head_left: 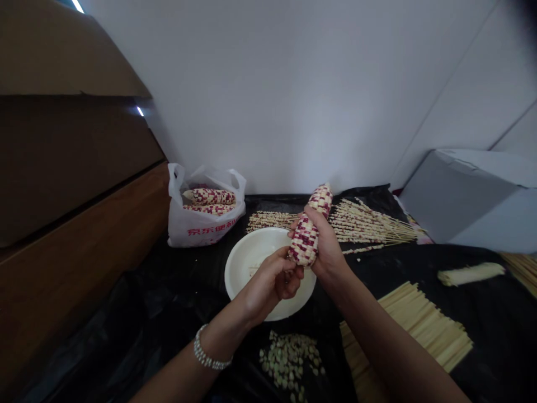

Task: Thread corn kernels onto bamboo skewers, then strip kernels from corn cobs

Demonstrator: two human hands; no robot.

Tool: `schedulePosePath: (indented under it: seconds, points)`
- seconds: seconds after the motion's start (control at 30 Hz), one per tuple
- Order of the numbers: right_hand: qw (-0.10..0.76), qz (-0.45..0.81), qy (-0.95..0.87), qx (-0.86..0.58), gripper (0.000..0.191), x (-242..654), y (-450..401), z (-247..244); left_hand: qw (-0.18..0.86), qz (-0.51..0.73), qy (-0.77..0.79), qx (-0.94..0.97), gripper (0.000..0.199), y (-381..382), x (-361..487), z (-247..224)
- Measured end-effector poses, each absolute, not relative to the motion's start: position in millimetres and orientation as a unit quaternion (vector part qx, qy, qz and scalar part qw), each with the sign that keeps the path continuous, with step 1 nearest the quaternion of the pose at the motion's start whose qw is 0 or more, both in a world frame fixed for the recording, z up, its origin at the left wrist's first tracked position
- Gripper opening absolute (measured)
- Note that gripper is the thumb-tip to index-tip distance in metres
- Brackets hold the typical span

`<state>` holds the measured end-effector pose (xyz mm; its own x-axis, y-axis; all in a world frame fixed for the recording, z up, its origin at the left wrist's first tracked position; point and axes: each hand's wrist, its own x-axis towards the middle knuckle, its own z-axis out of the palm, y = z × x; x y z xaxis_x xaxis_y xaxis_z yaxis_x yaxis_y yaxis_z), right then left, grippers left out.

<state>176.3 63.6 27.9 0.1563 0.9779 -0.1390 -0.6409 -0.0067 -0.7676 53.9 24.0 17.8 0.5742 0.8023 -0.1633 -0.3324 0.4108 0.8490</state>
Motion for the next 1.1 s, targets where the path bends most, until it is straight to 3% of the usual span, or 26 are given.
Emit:
schedulePosePath:
  seconds: [0.23, 0.63, 1.0, 1.1]
  points:
    - [0.682, 0.583, -0.239, -0.372, 0.033, 172.5, 61.6, 26.5, 0.773, 0.367, 0.306, 0.418, 0.007, 24.2, 58.1, 14.9]
    - [0.680, 0.583, -0.232, -0.378, 0.031, 175.3, 64.4, 25.2, 0.788, 0.366, 0.299, 0.395, 0.016, 23.8, 56.2, 18.0]
    - [0.684, 0.575, -0.218, -0.393, 0.034, 169.6, 60.9, 25.0, 0.697, 0.375, 0.364, 0.491, 0.006, 23.5, 65.6, 0.2]
    - [0.672, 0.595, -0.214, -0.387, 0.032, 166.9, 60.3, 24.4, 0.679, 0.393, 0.392, 0.480, 0.013, 20.3, 67.8, 1.8]
